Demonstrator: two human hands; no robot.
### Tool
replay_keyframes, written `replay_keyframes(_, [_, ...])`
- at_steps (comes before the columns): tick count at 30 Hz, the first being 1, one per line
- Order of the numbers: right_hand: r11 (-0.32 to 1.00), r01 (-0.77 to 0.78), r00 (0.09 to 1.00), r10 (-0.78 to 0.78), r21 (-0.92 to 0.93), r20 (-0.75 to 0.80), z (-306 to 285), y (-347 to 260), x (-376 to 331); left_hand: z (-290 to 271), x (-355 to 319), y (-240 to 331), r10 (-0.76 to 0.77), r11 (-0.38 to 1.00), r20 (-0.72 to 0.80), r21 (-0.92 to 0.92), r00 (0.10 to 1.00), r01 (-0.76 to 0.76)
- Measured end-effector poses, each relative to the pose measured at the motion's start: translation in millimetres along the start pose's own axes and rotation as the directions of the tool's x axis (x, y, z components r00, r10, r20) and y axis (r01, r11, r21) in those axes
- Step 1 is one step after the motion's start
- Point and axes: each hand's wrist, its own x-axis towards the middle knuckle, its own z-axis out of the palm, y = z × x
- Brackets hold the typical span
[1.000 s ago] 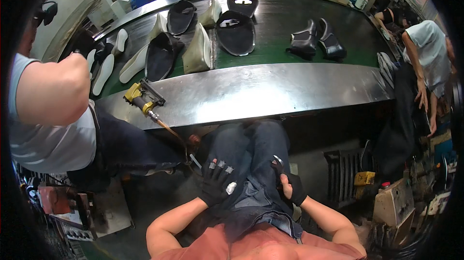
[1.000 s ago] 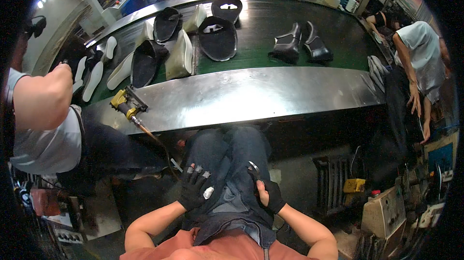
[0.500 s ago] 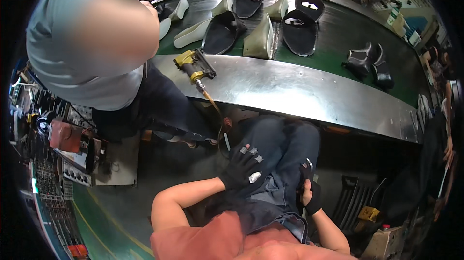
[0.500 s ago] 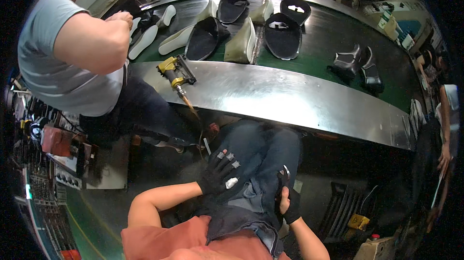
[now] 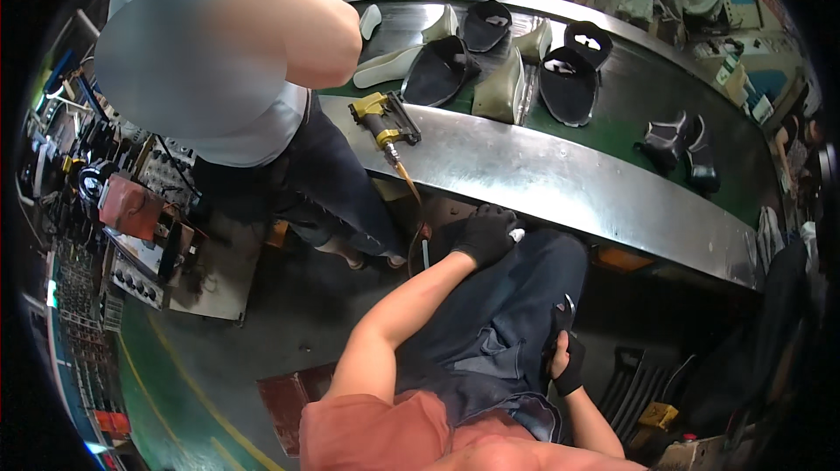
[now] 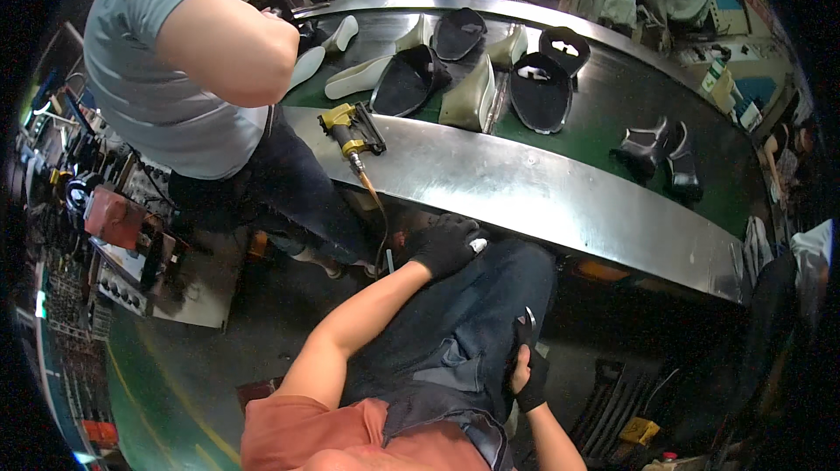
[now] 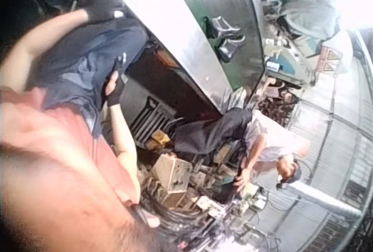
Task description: The person uses pliers to trim excess material from the edges of black shoes on a moving conveyor belt. They pick up each shoe, hold it against their leg, and use the pliers to snip away loose threads or rubber, then place the shoe back on the belt.
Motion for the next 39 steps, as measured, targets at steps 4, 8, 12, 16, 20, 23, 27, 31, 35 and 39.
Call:
replay_keyframes(4, [0.990, -0.130, 0.986, 0.134, -0.045, 0.096, -1, -6, -7, 24, 12, -32, -0.121, 0.977, -0.210, -0.200, 0.970, 0.078])
replay_keyframes(8, [0.992, -0.056, 0.994, 0.066, 0.115, -0.085, 14, -30, -9, 6, 3, -51, -0.078, 0.979, -0.588, -0.199, 0.805, -0.051])
replay_keyframes(12, [0.999, -0.012, 0.996, 0.017, 0.052, -0.092, 15, -48, -10, -11, -22, -45, 0.152, 0.988, -0.466, 0.044, 0.871, -0.149])
replay_keyframes(16, [0.997, -0.078, 0.996, 0.078, -0.002, -0.037, 10, -49, -8, 7, -95, -59, 0.553, 0.829, -0.019, 0.115, 0.833, -0.547])
replay_keyframes(20, [0.999, -0.045, 0.999, 0.045, 0.011, -0.016, 8, -48, -9, -18, -109, -79, 0.680, 0.689, 0.295, 0.055, 0.671, -0.723])
replay_keyframes(23, [0.997, -0.045, 0.998, 0.048, -0.057, 0.043, 8, -49, -8, -16, -100, -96, 0.715, 0.646, 0.347, 0.005, 0.607, -0.763])
replay_keyframes(27, [0.997, -0.052, 0.996, 0.057, -0.061, 0.073, 1, -40, -2, 12, -99, -107, 0.711, 0.678, 0.265, -0.007, 0.652, -0.735])
replay_keyframes(31, [0.991, -0.107, 0.986, 0.117, -0.085, 0.122, 3, -47, -3, 11, -114, -112, 0.679, 0.721, 0.230, -0.026, 0.697, -0.693])
replay_keyframes(35, [0.981, -0.135, 0.973, 0.158, -0.140, 0.166, 2, -52, -1, 10, -114, -114, 0.674, 0.711, 0.262, 0.024, 0.691, -0.703])
replay_keyframes(39, [0.982, -0.161, 0.973, 0.175, -0.100, 0.152, 4, -57, 0, 12, -113, -116, 0.671, 0.711, 0.282, 0.020, 0.686, -0.703])
